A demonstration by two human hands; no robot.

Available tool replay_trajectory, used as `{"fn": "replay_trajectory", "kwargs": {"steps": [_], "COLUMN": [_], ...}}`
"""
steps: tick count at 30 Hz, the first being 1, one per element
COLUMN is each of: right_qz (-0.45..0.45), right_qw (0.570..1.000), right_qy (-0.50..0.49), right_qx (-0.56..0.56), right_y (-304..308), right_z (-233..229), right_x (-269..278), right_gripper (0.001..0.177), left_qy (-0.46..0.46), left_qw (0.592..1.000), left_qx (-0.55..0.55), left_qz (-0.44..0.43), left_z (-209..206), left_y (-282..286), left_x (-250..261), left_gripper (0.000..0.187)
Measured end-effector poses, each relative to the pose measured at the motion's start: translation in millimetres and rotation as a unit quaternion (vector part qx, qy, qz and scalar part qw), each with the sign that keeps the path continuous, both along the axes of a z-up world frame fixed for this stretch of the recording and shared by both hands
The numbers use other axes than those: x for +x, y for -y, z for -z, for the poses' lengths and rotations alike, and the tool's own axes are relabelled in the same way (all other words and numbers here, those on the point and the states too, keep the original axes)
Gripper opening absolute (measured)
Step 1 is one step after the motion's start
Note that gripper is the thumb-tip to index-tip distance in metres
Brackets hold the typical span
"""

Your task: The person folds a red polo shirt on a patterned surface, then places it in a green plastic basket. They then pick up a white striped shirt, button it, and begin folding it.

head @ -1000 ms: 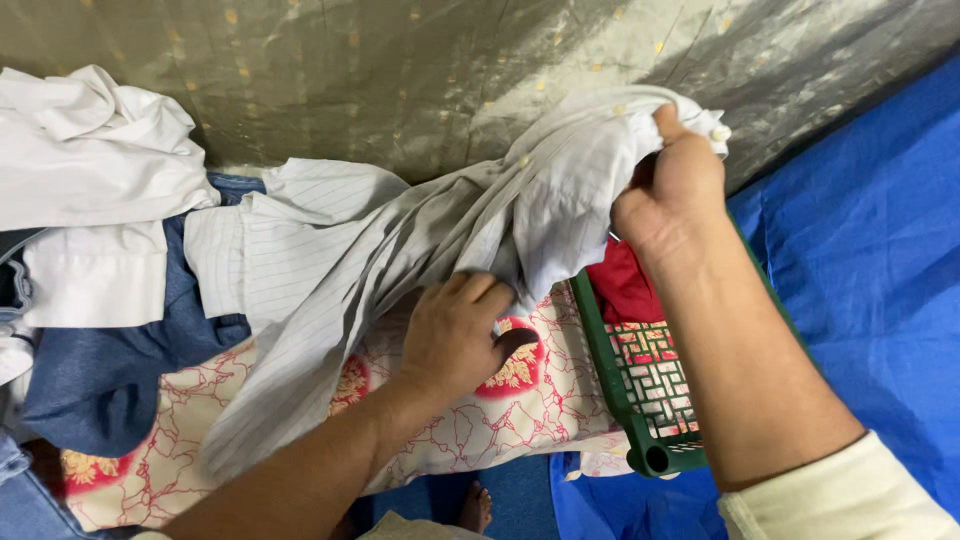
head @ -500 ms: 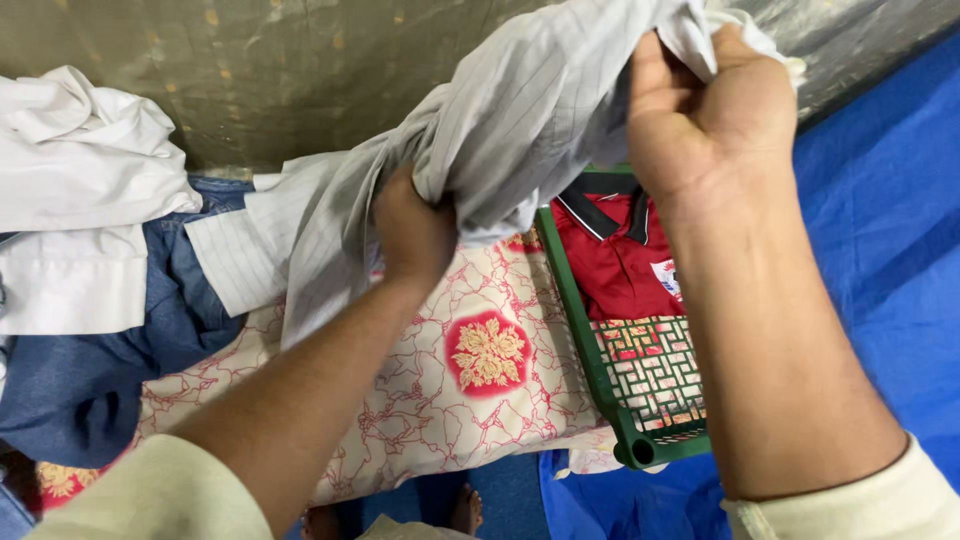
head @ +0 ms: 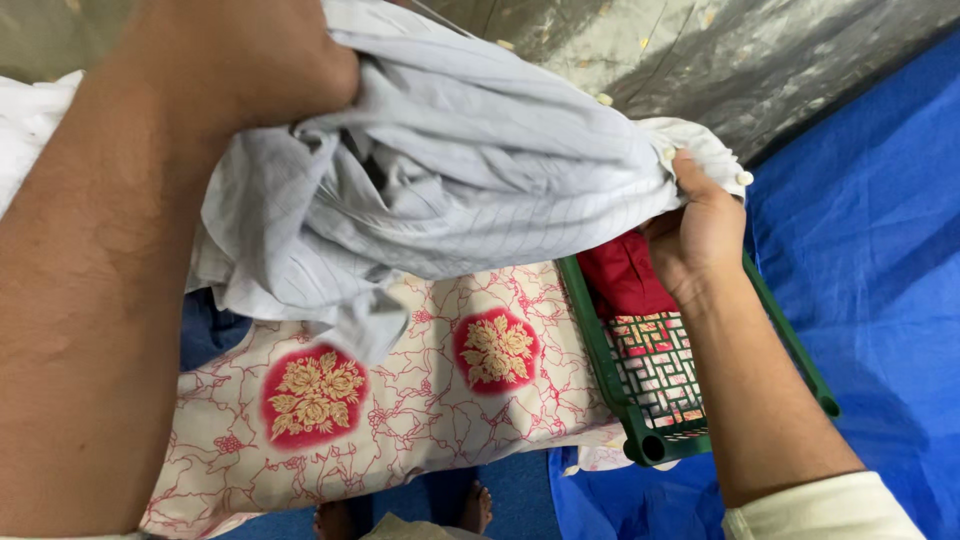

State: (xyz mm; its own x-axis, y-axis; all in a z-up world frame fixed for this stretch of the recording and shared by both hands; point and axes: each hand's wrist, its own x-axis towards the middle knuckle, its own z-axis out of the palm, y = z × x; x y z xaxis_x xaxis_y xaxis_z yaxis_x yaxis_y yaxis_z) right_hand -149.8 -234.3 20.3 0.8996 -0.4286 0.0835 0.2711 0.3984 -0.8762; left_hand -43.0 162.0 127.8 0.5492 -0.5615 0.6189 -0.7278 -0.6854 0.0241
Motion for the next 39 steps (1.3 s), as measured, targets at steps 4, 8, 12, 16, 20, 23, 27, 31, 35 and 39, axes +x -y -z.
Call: {"fn": "replay_trajectory", "kwargs": {"steps": [4,8,12,16,20,23,27,31,35,39], "right_qz": [0.019,0.085,0.104,0.065,0.005,-0.069,-0.143,-0.128,-0.099,-0.148], "right_qw": [0.997,0.977,0.941,0.959,0.949,0.933,0.873,0.93,0.985,0.929], "right_qy": [-0.065,-0.193,-0.311,-0.27,-0.312,-0.329,-0.344,-0.306,-0.007,0.149], "right_qx": [0.042,0.019,-0.087,-0.052,-0.045,-0.128,-0.316,-0.161,0.144,0.303], "right_y": [31.2,59.3,63.6,51.7,32.8,21.1,19.1,23.5,0.0,-34.3], "right_z": [14.2,45.1,67.6,71.6,75.4,79.6,71.0,31.2,-3.1,-25.8], "right_x": [9.7,-2.4,-21.2,-38.8,-63.5,-82.3,-94.3,-82.9,-78.6,-60.1], "right_gripper": [0.026,0.034,0.04,0.045,0.054,0.053,0.059,0.065,0.072,0.075], "left_qy": [-0.033,-0.122,-0.241,-0.275,-0.166,-0.291,-0.225,-0.189,-0.14,-0.033], "left_qw": [0.986,0.989,0.97,0.961,0.984,0.956,0.935,0.899,0.881,0.923], "left_qx": [0.056,0.035,-0.005,-0.017,-0.035,-0.027,-0.262,-0.389,-0.45,-0.371], "left_qz": [0.151,0.069,0.022,0.002,0.063,-0.038,-0.08,-0.064,0.039,0.097], "left_z": [27.9,100.8,144.5,172.8,199.2,206.3,189.7,161.8,147.9,145.8], "left_y": [16.2,24.5,25.8,31.9,33.2,34.6,35.6,30.3,44.0,66.8], "left_x": [-9.4,-27.8,-45.0,-70.9,-89.7,-82.5,-47.5,-15.6,-13.4,-50.6], "left_gripper": [0.058,0.049,0.037,0.054,0.061,0.008,0.007,0.009,0.015,0.022]}}
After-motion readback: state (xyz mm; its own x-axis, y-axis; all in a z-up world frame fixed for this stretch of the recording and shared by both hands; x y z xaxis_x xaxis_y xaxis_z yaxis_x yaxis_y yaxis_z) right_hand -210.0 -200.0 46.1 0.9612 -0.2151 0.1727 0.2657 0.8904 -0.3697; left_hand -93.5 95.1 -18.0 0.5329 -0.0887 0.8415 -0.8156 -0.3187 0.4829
